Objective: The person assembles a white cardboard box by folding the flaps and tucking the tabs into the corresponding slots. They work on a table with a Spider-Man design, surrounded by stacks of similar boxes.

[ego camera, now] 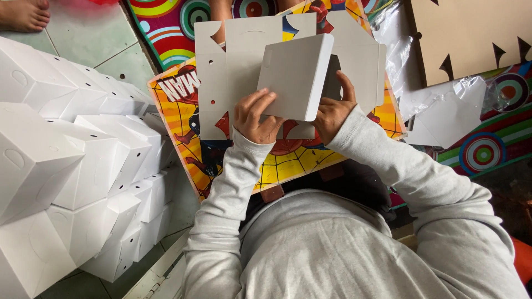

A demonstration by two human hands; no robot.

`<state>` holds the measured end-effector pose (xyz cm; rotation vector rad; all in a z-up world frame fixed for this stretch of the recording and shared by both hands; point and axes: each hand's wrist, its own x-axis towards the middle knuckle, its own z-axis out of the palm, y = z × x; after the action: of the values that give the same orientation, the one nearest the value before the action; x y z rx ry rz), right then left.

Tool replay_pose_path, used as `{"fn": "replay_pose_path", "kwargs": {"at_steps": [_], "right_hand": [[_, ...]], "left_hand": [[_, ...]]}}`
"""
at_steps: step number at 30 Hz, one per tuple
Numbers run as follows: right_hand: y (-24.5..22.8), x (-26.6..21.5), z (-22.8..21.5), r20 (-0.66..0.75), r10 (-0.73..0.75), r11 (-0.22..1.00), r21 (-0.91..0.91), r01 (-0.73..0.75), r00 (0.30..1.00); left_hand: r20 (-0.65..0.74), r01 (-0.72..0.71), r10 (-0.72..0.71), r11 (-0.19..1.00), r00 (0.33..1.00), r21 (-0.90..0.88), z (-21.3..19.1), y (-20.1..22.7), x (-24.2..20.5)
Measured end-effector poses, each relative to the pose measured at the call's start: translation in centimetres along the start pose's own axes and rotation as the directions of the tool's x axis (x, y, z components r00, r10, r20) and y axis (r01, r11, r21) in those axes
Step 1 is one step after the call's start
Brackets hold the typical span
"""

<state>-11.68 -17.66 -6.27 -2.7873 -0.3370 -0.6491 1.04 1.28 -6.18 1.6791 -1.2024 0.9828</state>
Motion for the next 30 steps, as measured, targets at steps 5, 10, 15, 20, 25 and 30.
{"fn": "replay_pose_path", "kwargs": {"at_steps": [5,10,15,20,25,30], "right_hand": [[-0.2,0.7,-0.8,-0.007,0.003,1.000,-0.005,-0.003,1.000],[0.1,0.3,0.2,-0.022,-0.084,0.996,0.020,0.085,0.996],[-0.8,1.5,0.0,-0.142,-0.075,0.997,0.020,0.079,0.987],[-0.7,1.4,0.6,-0.223,-0.036,0.999,0.025,0.042,0.974],[-0.1,1.1,0.4,-0.122,-0.056,0.998,0.026,0.060,0.991],[0.0,1.0,0.6,-0.145,-0.035,0.999,0.026,0.039,0.989]], "left_hand": [[0.010,-0.046,0.045,0.999,0.999,0.010,-0.4,-0.5,0.7],[0.045,-0.057,0.054,0.997,0.998,0.059,-0.8,-0.4,1.3],[0.059,-0.043,0.038,0.995,0.998,0.085,-0.5,0.4,1.9],[0.047,-0.079,0.075,0.993,0.996,0.086,-0.7,0.6,1.9],[-0.007,-0.136,0.138,0.979,0.990,0.152,-0.6,-0.6,0.3],[-0.029,-0.142,0.149,0.975,0.988,0.169,0.4,-0.3,0.2]]}}
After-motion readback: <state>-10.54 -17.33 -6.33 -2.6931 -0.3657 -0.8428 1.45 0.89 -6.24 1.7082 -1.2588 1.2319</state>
